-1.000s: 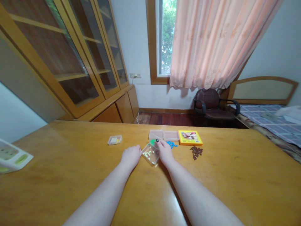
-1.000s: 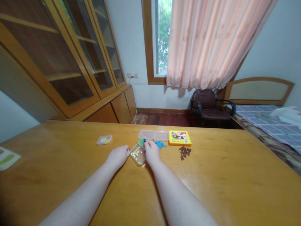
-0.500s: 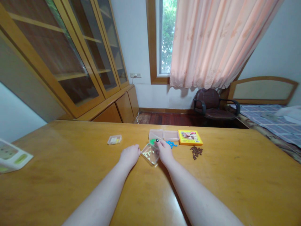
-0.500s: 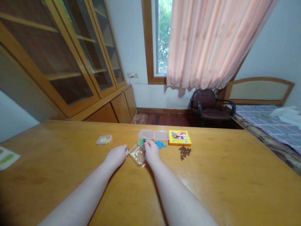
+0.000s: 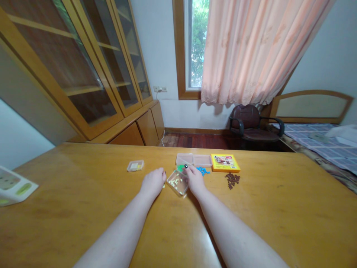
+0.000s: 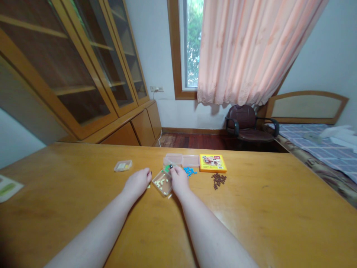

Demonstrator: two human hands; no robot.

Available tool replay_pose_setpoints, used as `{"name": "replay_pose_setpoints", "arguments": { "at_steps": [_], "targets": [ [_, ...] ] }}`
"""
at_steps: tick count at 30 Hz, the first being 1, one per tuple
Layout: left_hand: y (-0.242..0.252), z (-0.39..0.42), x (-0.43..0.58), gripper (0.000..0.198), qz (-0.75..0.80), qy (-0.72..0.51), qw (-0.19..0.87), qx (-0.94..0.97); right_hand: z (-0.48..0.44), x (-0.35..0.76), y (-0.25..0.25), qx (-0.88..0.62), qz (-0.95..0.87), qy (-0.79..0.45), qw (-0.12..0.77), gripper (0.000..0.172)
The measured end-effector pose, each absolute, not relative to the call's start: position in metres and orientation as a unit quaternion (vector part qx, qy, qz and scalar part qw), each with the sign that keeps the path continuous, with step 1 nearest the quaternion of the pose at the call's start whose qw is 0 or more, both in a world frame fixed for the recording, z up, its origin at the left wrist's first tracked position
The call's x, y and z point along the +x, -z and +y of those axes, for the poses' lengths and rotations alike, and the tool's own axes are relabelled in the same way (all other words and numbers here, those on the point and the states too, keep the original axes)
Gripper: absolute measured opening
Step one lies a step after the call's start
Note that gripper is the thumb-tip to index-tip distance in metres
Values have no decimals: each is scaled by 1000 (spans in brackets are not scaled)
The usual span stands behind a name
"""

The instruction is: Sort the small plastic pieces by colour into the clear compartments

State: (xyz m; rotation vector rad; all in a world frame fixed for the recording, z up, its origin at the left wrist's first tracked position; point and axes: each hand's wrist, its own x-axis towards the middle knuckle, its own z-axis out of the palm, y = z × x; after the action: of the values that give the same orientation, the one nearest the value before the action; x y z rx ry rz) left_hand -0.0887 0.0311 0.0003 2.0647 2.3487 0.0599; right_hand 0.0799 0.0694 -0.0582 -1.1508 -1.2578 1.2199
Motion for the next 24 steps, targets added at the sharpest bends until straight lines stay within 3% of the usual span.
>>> {"name": "replay_pose_setpoints", "arguments": {
  "at_steps": [8, 14, 20, 24],
  "targets": [
    [-7, 21, -82, 22, 603, -219, 6, 767, 68, 79, 55, -482, -524, -491, 502, 33],
    [-2, 22, -79, 18, 557, -189, 41, 808, 67, 79, 55, -481, -533, -482, 503, 32],
    [-7, 23, -86, 19, 703, -106, -19, 703, 69, 79, 56, -488, -522, -493, 495, 35],
    [-6, 25, -89, 23, 763, -20, 11, 646, 69, 80, 55, -491, -512, -506, 491, 36]
  ]
}}
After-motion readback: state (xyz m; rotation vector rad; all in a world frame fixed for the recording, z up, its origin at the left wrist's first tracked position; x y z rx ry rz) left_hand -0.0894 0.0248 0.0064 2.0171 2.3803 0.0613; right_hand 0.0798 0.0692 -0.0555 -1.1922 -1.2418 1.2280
